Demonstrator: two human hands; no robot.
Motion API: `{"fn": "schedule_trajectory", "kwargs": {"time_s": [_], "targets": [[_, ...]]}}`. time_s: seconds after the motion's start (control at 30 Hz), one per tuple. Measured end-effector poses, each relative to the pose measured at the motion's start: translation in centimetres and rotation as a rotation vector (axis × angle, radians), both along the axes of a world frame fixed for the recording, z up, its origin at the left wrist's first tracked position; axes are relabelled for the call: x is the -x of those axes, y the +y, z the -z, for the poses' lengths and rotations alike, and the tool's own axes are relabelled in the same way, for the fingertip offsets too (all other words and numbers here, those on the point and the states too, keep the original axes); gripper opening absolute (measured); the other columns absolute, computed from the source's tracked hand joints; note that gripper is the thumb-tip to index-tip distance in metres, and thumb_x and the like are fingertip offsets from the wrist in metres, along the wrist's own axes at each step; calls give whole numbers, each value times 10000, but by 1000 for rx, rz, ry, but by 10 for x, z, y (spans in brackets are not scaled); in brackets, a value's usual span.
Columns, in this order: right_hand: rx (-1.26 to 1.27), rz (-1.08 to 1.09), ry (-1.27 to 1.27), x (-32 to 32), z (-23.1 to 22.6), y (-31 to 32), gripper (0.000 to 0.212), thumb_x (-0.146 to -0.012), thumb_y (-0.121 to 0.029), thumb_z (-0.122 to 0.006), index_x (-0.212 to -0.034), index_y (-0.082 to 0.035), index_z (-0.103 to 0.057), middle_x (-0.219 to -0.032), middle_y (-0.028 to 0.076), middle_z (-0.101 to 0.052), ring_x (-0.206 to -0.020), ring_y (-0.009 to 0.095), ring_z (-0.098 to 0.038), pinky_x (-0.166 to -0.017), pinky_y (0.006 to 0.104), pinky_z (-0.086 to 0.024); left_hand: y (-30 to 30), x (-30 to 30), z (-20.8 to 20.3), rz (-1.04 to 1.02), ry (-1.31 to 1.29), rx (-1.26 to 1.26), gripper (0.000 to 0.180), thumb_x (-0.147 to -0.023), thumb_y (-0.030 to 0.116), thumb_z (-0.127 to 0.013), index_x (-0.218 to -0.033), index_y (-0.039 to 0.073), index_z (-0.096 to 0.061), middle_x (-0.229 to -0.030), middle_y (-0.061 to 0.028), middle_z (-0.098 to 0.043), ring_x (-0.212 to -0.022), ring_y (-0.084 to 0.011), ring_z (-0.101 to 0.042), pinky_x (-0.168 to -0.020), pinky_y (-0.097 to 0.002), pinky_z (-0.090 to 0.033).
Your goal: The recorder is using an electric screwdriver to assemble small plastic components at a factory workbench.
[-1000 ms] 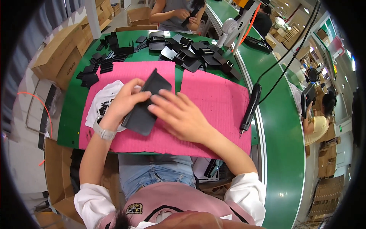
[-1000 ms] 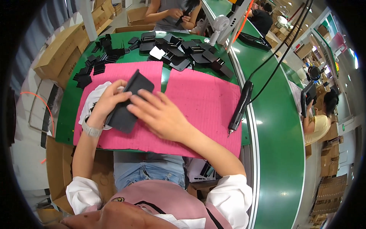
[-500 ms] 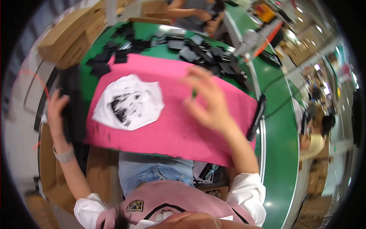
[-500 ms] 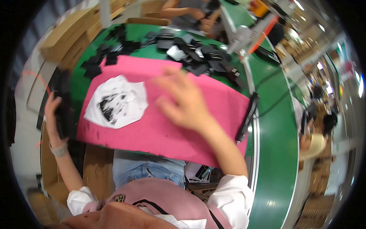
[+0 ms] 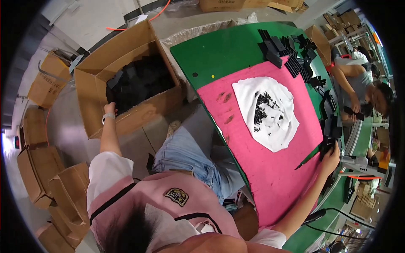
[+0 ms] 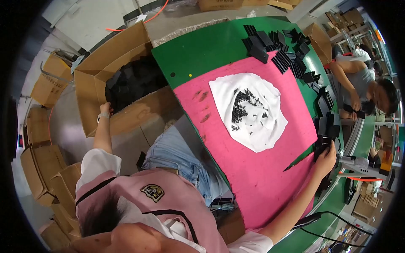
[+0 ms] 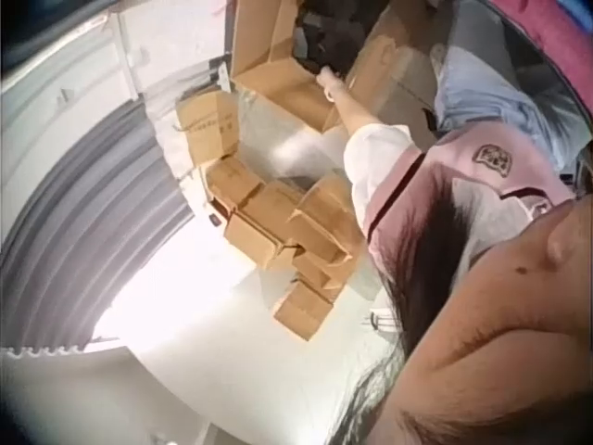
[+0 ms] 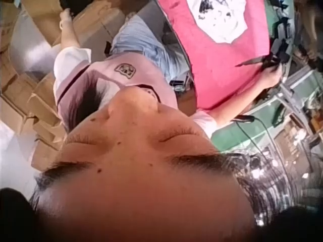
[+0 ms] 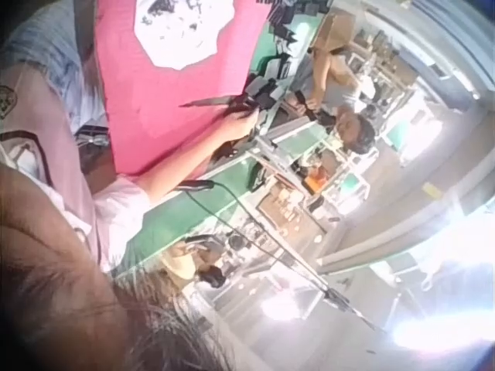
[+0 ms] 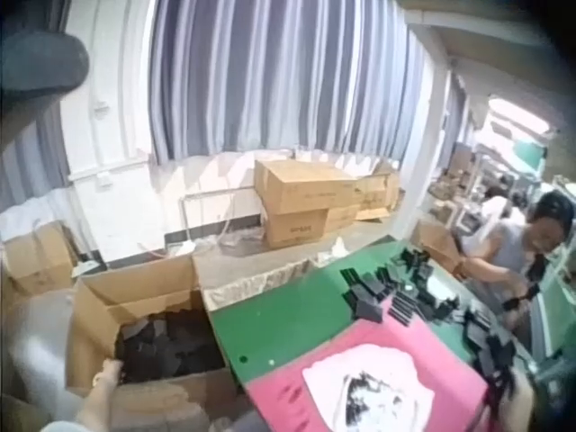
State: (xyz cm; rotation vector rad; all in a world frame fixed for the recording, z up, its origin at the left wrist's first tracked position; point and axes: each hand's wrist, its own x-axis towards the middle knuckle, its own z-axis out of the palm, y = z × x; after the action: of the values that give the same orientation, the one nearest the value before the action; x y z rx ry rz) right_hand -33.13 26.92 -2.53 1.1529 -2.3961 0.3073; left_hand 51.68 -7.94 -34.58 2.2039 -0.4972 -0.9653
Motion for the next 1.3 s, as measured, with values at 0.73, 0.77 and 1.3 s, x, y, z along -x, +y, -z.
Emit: {"fn": "schedule_trajectory", "kwargs": {"time_s": [0.73, 0.77, 1.3], "targets": [[66, -638, 536, -245, -78, -44, 227, -802, -90, -595, -997, 16, -640, -914, 150, -672, -826, 268, -681, -532, 255, -466, 153, 510, -366, 1250, 1299, 566, 251, -933, 158, -557, -1150, 41, -514, -1036, -14, -586, -910, -81, -554, -777, -228, -448], [155, -782, 314, -243, -84, -47, 224, -780, -95, -627, -976, 13, -639, -892, 135, -674, -795, 266, -679, -549, 277, -487, 142, 513, -363, 1219, 1237, 638, 226, -930, 141, -557, -1133, 45, -528, -1012, -13, -595, -889, -76, -554, -764, -227, -446], [-215, -533, -116, -136, -37, -263, 380, -709, -176, -690, -1047, -40, -584, -842, 163, -654, -836, 339, -640, -729, 414, -519, 12, 486, -341, 966, 1326, 734, 255, -944, 130, -505, -1168, 11, -532, -1075, -56, -615, -966, -136, -596, -840, -275, -478]]}}
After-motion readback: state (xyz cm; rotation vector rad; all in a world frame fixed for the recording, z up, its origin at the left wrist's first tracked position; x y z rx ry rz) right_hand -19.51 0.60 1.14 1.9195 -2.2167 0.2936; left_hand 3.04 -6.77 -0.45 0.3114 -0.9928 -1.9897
